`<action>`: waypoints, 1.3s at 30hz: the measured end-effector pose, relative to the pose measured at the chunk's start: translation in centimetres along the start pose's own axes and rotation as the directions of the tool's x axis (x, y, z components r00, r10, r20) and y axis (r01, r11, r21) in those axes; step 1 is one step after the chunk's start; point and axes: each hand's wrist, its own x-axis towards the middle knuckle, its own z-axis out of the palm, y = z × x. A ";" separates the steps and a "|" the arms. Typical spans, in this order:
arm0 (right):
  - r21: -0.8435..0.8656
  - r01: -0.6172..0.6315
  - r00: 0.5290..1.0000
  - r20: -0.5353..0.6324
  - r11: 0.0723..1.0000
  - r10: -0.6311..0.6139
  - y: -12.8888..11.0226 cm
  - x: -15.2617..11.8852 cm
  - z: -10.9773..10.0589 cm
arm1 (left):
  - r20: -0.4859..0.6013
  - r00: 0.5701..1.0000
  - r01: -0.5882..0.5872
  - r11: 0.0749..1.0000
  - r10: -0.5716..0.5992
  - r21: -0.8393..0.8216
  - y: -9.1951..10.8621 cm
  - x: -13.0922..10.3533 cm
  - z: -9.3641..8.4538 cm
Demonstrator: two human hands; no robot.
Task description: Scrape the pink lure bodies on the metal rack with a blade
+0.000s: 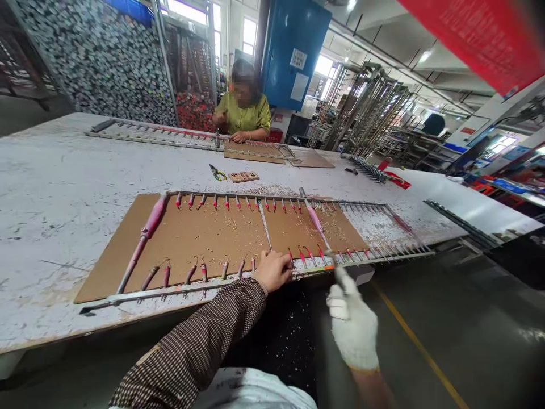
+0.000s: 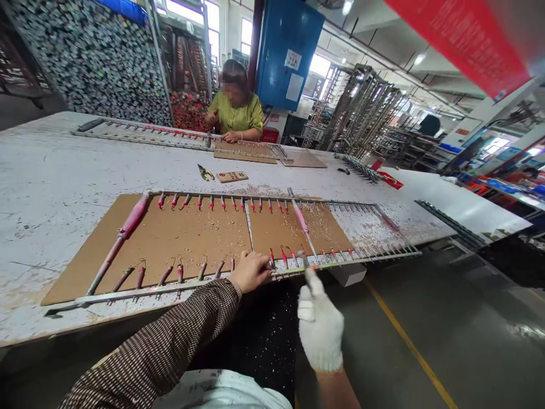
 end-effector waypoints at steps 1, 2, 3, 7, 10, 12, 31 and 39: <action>-0.030 0.022 0.996 0.087 0.999 -0.020 0.1 0.1 0.2 | 0.004 1.000 0.002 1.000 -0.002 -0.002 0.0 0.0 0.0; -0.053 0.041 0.984 0.175 0.998 -0.031 0.1 0.2 0.3 | 0.004 1.000 0.001 1.000 -0.001 -0.004 0.0 0.0 0.1; -0.064 0.047 0.971 0.236 0.997 -0.030 0.1 0.2 0.3 | 0.002 1.000 -0.002 1.000 0.002 -0.005 0.0 0.0 0.1; 0.030 -0.054 0.998 0.045 0.998 0.053 -0.2 0.0 -1.0 | -0.016 1.000 -0.012 1.000 0.012 -0.001 0.0 0.0 0.2; 0.060 -0.083 0.994 -0.073 0.995 0.087 -0.4 -0.1 -1.0 | -0.017 1.000 -0.008 1.000 0.008 0.005 -0.1 0.0 0.1; -0.006 -0.029 0.995 0.093 1.000 0.030 -0.4 0.1 -0.2 | -0.006 1.000 -0.001 1.000 0.001 0.007 -0.1 0.0 0.2; 0.114 -0.086 0.995 -0.041 0.990 0.091 -1.1 0.4 -2.1 | -0.007 1.000 -0.012 1.000 0.012 0.019 0.2 -0.2 -0.1; -0.043 0.044 0.961 0.274 0.998 -0.030 -0.8 0.3 -0.7 | 0.012 1.000 -0.007 1.000 0.007 0.016 0.3 -0.1 -0.1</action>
